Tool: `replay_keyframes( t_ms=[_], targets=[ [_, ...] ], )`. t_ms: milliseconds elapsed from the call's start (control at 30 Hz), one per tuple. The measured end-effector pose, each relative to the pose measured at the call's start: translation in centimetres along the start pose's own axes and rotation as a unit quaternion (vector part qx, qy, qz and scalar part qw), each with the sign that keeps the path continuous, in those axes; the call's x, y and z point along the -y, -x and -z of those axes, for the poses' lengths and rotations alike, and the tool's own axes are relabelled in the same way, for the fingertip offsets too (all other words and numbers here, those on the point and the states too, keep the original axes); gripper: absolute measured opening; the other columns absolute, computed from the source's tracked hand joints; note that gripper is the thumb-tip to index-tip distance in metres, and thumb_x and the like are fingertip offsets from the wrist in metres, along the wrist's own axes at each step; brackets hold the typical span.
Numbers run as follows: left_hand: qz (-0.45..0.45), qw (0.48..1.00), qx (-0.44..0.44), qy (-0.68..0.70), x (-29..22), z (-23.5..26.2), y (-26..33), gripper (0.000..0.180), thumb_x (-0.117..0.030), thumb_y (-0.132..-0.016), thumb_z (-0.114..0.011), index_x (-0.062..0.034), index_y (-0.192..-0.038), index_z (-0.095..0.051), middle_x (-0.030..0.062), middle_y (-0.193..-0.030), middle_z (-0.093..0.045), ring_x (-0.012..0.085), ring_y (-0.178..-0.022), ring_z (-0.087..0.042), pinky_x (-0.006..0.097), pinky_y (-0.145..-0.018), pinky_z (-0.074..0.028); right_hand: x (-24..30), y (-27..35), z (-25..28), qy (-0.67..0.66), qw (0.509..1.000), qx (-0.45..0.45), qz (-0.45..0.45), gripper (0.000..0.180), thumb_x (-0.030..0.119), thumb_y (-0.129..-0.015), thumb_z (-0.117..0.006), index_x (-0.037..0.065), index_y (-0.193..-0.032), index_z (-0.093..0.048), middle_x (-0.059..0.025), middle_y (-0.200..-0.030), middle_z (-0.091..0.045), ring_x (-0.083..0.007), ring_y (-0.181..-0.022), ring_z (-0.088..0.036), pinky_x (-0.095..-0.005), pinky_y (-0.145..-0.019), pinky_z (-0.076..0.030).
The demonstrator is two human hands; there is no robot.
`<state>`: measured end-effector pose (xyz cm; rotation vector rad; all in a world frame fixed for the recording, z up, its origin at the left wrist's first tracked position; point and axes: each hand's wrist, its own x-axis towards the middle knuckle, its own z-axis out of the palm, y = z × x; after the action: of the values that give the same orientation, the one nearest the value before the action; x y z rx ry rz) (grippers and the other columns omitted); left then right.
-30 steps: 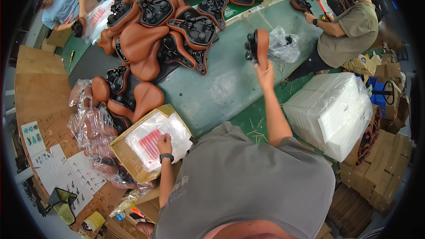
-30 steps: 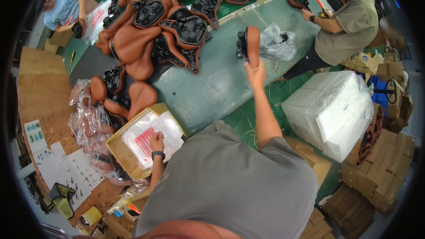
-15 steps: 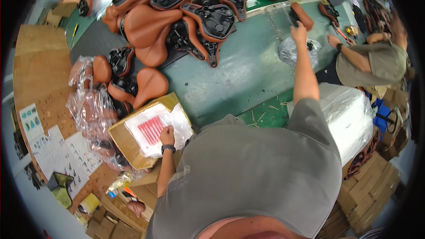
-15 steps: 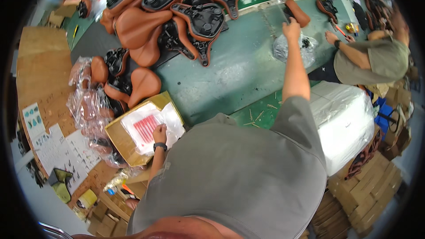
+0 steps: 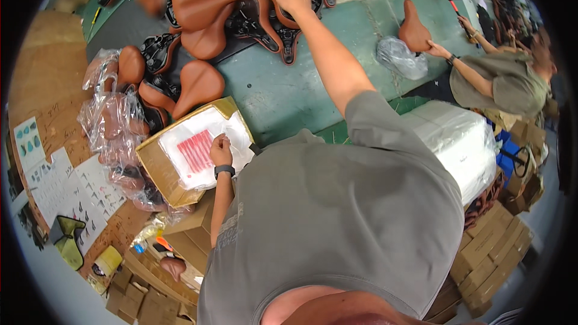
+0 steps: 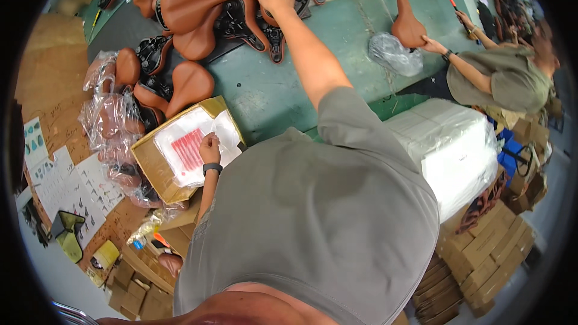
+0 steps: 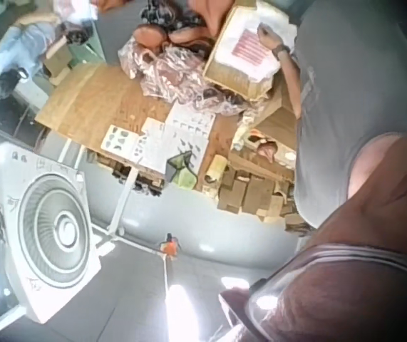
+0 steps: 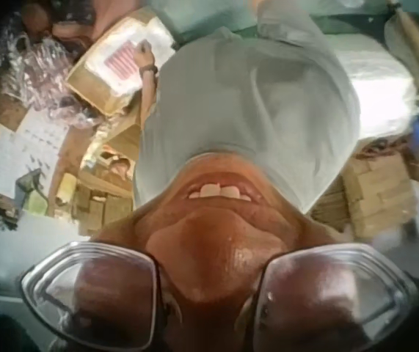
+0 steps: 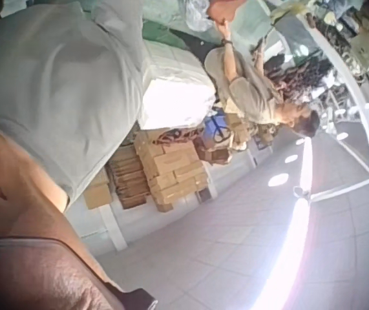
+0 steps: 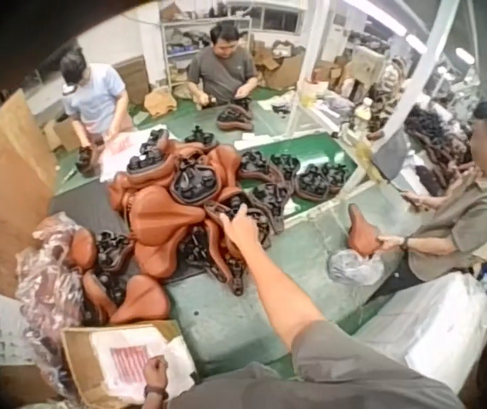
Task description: Packing bicycle seats into cardboard boxes and sealing them with tape.
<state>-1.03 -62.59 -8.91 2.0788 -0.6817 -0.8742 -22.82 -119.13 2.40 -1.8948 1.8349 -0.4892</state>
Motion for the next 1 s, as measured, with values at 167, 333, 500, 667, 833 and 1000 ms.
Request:
replay_keyframes(
  t_ms=[167,333,500,667,833,1000],
  targets=[
    [0.072,0.98,0.034,0.183,1.6,1.5,-0.6,0.02,-0.017,-0.109,-0.069,-0.0032,-0.12,-0.077,0.0038,-0.097,-0.077,0.0114,-0.083,-0.07,0.026,-0.076,-0.057,-1.9,6.4,1.3,-0.382,0.915,-0.1,-0.085,0.078,0.067,-0.101,-0.065,0.003,-0.143,-0.053,-0.0257,-0.131,-0.071,-0.0401,-0.119,-0.07,-0.0486,-0.101,-0.054],
    [0.191,0.905,0.024,0.38,2.5,3.9,0.2,0.021,-0.021,-0.111,-0.066,-0.0082,-0.125,-0.074,-0.0011,-0.095,-0.072,0.0088,-0.082,-0.066,0.027,-0.075,-0.057,-8.9,27.8,2.2,-0.717,0.665,0.017,-0.209,0.08,0.071,-0.106,-0.054,0.02,-0.166,-0.039,-0.0068,-0.165,-0.045,-0.0254,-0.144,-0.05,-0.0518,-0.109,-0.048],
    [0.205,0.913,0.076,0.344,3.8,5.3,0.1,0.022,-0.021,-0.111,-0.065,-0.009,-0.128,-0.073,-0.0016,-0.096,-0.07,0.0111,-0.086,-0.067,0.03,-0.081,-0.059,-18.1,44.4,0.6,-0.823,0.388,0.115,-0.398,0.082,0.067,-0.103,-0.055,0.021,-0.17,-0.038,-0.0187,-0.177,-0.027,-0.0477,-0.166,-0.018,-0.0797,-0.127,-0.02],
    [0.203,0.914,0.053,0.346,3.2,6.5,0.9,0.015,-0.024,-0.108,-0.071,-0.0099,-0.111,-0.076,-0.0034,-0.088,-0.068,0.0081,-0.077,-0.064,0.027,-0.07,-0.056,-24.7,51.7,5.1,-0.754,0.409,0.286,-0.426,0.071,0.051,-0.105,-0.065,0.016,-0.164,-0.046,-0.0227,-0.165,-0.047,-0.0573,-0.151,-0.043,-0.0775,-0.123,-0.035],
    [0.149,0.947,0.019,0.285,4.5,7.4,0.8,0.017,-0.027,-0.103,-0.072,-0.0107,-0.097,-0.073,-0.0032,-0.08,-0.056,0.0101,-0.072,-0.055,0.03,-0.067,-0.055,-23.4,50.8,5.0,-0.113,0.905,0.365,-0.186,0.088,0.037,-0.084,-0.092,0.012,-0.157,-0.051,-0.0209,-0.151,-0.064,-0.0461,-0.12,-0.072,-0.0559,-0.1,-0.06],
    [0.072,0.972,0.012,0.224,2.9,6.8,0.6,0.03,-0.033,-0.108,-0.07,-0.0053,-0.113,-0.081,-0.0013,-0.082,-0.064,0.0109,-0.071,-0.06,0.028,-0.064,-0.05,-16.3,52.6,-0.8,0.18,0.958,0.222,0.015,0.103,0.034,-0.076,-0.096,0.012,-0.161,-0.043,-0.0252,-0.128,-0.074,-0.0456,-0.113,-0.073,-0.0519,-0.096,-0.059]
  ],
)
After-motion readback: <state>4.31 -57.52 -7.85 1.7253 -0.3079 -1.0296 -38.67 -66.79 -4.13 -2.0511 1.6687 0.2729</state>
